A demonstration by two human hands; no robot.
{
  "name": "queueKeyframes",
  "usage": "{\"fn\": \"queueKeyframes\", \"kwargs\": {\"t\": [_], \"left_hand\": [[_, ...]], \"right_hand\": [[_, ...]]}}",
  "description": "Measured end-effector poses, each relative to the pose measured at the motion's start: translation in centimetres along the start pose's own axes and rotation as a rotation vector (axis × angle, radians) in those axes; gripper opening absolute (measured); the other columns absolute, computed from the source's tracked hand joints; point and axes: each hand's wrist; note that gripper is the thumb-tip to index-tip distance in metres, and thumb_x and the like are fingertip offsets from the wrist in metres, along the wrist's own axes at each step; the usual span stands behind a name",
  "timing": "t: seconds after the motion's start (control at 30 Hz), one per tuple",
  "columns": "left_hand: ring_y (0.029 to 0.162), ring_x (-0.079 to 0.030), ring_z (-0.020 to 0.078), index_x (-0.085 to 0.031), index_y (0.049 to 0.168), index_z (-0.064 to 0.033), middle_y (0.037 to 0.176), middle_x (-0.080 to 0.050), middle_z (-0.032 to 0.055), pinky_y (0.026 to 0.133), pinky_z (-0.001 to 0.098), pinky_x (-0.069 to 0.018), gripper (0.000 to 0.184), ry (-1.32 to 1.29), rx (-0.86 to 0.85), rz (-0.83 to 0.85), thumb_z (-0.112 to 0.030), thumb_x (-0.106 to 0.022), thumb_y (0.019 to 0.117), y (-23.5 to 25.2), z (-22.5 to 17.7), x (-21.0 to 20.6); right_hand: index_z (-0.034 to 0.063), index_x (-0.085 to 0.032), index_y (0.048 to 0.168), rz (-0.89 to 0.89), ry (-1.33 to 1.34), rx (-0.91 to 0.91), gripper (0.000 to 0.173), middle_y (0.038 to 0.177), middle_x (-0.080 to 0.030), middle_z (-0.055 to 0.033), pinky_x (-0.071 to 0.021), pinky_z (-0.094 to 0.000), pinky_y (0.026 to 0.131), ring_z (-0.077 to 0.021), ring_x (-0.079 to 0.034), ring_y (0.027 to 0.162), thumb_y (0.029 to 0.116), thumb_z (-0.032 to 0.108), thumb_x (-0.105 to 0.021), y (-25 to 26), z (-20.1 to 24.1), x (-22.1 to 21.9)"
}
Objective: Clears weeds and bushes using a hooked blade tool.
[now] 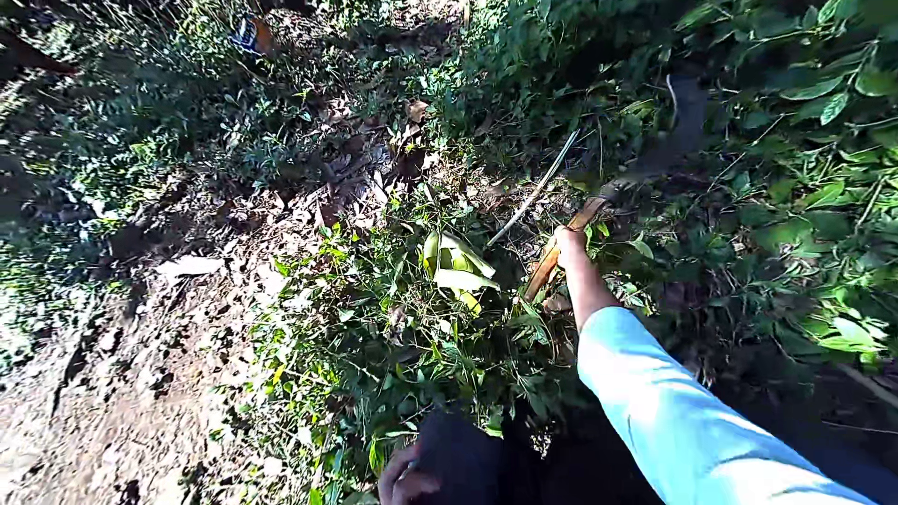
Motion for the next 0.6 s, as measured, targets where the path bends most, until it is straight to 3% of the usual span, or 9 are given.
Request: {"fn": "queueKeyframes", "kwargs": {"t": [0.03, 0.13, 0.2, 0.33, 0.37, 0.43, 0.5, 0.57, 0.6], "left_hand": [[0.136, -0.041, -0.0002, -0.063, 0.105, -0.0307, 0.136, -0.052, -0.0183, 0.113, 0.0247, -0.0354, 0.025, 0.001, 0.009, -0.001, -0.053, -0.054, 0.0998, 0.1, 0.0, -0.1], [0.136, -0.040, -0.0002, -0.063, 0.107, -0.0308, 0.136, -0.052, -0.0171, 0.113, 0.0234, -0.0354, 0.028, 0.000, 0.019, 0.011, -0.056, -0.053, 0.0999, 1.3, 0.5, -0.9], [0.138, -0.040, 0.0015, -0.063, 0.106, -0.0298, 0.136, -0.052, -0.0151, 0.115, 0.0251, -0.0339, 0.031, 0.016, 0.017, 0.037, -0.057, -0.051, 0.1001, 2.1, 1.1, -1.5], [0.138, -0.041, 0.0041, -0.064, 0.102, -0.0237, 0.135, -0.054, -0.0087, 0.115, 0.0267, -0.0345, 0.037, 0.031, 0.008, 0.041, -0.058, -0.050, 0.0996, 4.0, 1.9, -2.7], [0.138, -0.040, 0.0042, -0.063, 0.102, -0.0225, 0.134, -0.054, -0.0074, 0.115, 0.0266, -0.0341, 0.038, 0.027, 0.012, 0.052, -0.058, -0.050, 0.0994, 4.4, 1.8, -3.0], [0.137, -0.041, 0.0038, -0.063, 0.102, -0.0220, 0.133, -0.055, -0.0069, 0.115, 0.0261, -0.0341, 0.038, 0.025, 0.017, 0.073, -0.057, -0.051, 0.0991, 4.5, 1.6, -3.3], [0.136, -0.041, 0.0019, -0.063, 0.103, -0.0232, 0.132, -0.054, -0.0088, 0.115, 0.0248, -0.0337, 0.037, 0.031, 0.023, 0.103, -0.058, -0.051, 0.0991, 4.1, 1.5, -3.2], [0.136, -0.040, -0.0006, -0.062, 0.104, -0.0255, 0.132, -0.054, -0.0130, 0.116, 0.0244, -0.0322, 0.036, 0.021, 0.017, 0.133, -0.059, -0.051, 0.0996, 3.6, 1.2, -3.0], [0.136, -0.040, -0.0012, -0.062, 0.104, -0.0271, 0.131, -0.054, -0.0149, 0.116, 0.0242, -0.0321, 0.033, 0.011, 0.010, 0.145, -0.059, -0.052, 0.0997, 3.3, 1.1, -2.9]], "right_hand": [[-0.0066, -0.047, 0.137, 0.079, -0.157, -0.066, 0.040, 0.102, -0.060, -0.0206, -0.0541, -0.0398, 0.073, -0.0238, -0.060, 0.077, 0.1034, 0.014, -0.055, -0.4, -1.9, -0.9], [-0.0040, -0.044, 0.137, 0.340, -0.561, -0.126, 0.040, 0.087, -0.056, -0.0099, -0.0531, -0.0321, 0.062, -0.0154, -0.057, 0.064, 0.1017, 0.012, -0.054, -0.6, -7.5, 1.4], [-0.0020, -0.040, 0.140, 0.392, -0.660, -0.139, 0.039, 0.086, -0.051, -0.0074, -0.0499, -0.0295, 0.062, -0.0134, -0.052, 0.064, 0.1050, 0.012, -0.052, -1.1, -4.5, 6.3], [-0.0019, -0.036, 0.149, 0.273, -0.830, -0.032, 0.049, 0.113, -0.057, -0.0224, -0.0509, -0.0391, 0.079, -0.0231, -0.058, 0.084, 0.1062, 0.013, -0.054, -0.1, 1.2, 13.1], [-0.0033, -0.035, 0.151, 0.230, -0.802, 0.000, 0.051, 0.119, -0.058, -0.0269, -0.0517, -0.0437, 0.083, -0.0276, -0.060, 0.089, 0.1059, 0.013, -0.054, 0.6, 1.9, 14.3], [-0.0015, -0.038, 0.147, 0.158, -0.609, 0.032, 0.045, 0.103, -0.057, -0.0187, -0.0510, -0.0381, 0.074, -0.0212, -0.056, 0.076, 0.1069, 0.013, -0.052, 2.1, 2.5, 14.8], [0.0015, -0.049, 0.127, 0.079, -0.215, 0.062, 0.025, 0.076, -0.049, -0.0038, -0.0504, -0.0273, 0.057, -0.0108, -0.050, 0.056, 0.1070, 0.015, -0.053, 3.0, 3.0, 12.7], [0.0058, -0.051, 0.109, 0.055, 0.133, 0.039, 0.008, 0.069, -0.046, 0.0017, -0.0499, -0.0239, 0.051, -0.0076, -0.048, 0.050, 0.1061, 0.013, -0.048, 2.3, 4.8, 8.1], [0.0066, -0.050, 0.108, 0.056, 0.182, 0.018, 0.008, 0.071, -0.047, 0.0005, -0.0505, -0.0251, 0.053, -0.0086, -0.049, 0.052, 0.1060, 0.013, -0.047, 2.2, 5.0, 5.6]]}}
Point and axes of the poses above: each hand's wrist, its own y-axis towards the middle knuckle, its own x-axis out of the back of the hand, z = x × y
